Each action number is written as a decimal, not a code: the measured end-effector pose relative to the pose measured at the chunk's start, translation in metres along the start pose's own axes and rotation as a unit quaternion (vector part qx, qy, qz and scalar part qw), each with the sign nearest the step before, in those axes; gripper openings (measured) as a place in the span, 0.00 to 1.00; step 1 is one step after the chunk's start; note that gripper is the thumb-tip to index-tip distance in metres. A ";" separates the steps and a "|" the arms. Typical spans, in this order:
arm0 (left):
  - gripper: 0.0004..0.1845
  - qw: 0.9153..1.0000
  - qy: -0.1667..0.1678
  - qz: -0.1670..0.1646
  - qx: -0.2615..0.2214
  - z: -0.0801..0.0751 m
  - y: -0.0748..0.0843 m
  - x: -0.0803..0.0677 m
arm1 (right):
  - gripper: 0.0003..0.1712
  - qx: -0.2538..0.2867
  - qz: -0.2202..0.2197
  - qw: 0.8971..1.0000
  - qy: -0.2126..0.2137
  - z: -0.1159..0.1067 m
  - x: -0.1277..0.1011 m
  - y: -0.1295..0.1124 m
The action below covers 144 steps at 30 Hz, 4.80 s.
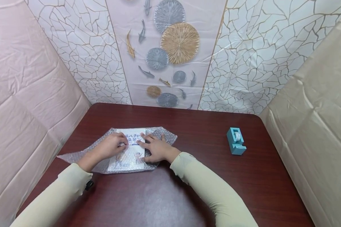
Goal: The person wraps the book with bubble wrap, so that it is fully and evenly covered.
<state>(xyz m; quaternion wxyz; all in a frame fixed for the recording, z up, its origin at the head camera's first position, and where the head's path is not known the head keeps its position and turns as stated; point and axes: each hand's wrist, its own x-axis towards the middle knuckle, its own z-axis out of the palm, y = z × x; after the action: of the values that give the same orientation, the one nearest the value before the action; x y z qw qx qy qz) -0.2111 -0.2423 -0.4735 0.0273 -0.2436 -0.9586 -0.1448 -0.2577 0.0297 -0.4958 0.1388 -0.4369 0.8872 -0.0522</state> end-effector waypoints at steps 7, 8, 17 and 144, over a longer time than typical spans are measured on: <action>0.04 1.000 0.017 -0.017 -0.005 0.004 -0.002 0.002 | 0.50 0.005 0.001 1.000 0.003 -0.003 -0.001 -0.001; 0.04 1.000 0.019 -0.022 -0.002 0.005 -0.002 0.002 | 0.49 0.005 0.001 1.000 0.003 -0.003 -0.001 -0.001; 0.02 0.998 0.016 -0.058 0.021 0.008 -0.001 0.001 | 0.42 0.040 0.005 0.999 0.000 -0.001 0.003 -0.001; 0.46 0.968 -0.118 -0.169 -0.144 -0.067 -0.003 -0.066 | 0.40 0.022 -0.013 1.000 -0.006 -0.002 0.003 -0.008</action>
<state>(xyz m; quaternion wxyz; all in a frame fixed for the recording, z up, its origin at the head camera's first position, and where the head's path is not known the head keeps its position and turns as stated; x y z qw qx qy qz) -0.1556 -0.2944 -0.4185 -0.1465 -0.0947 -0.9513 -0.2543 -0.2537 0.0227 -0.4927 0.1528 -0.4459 0.8791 -0.0705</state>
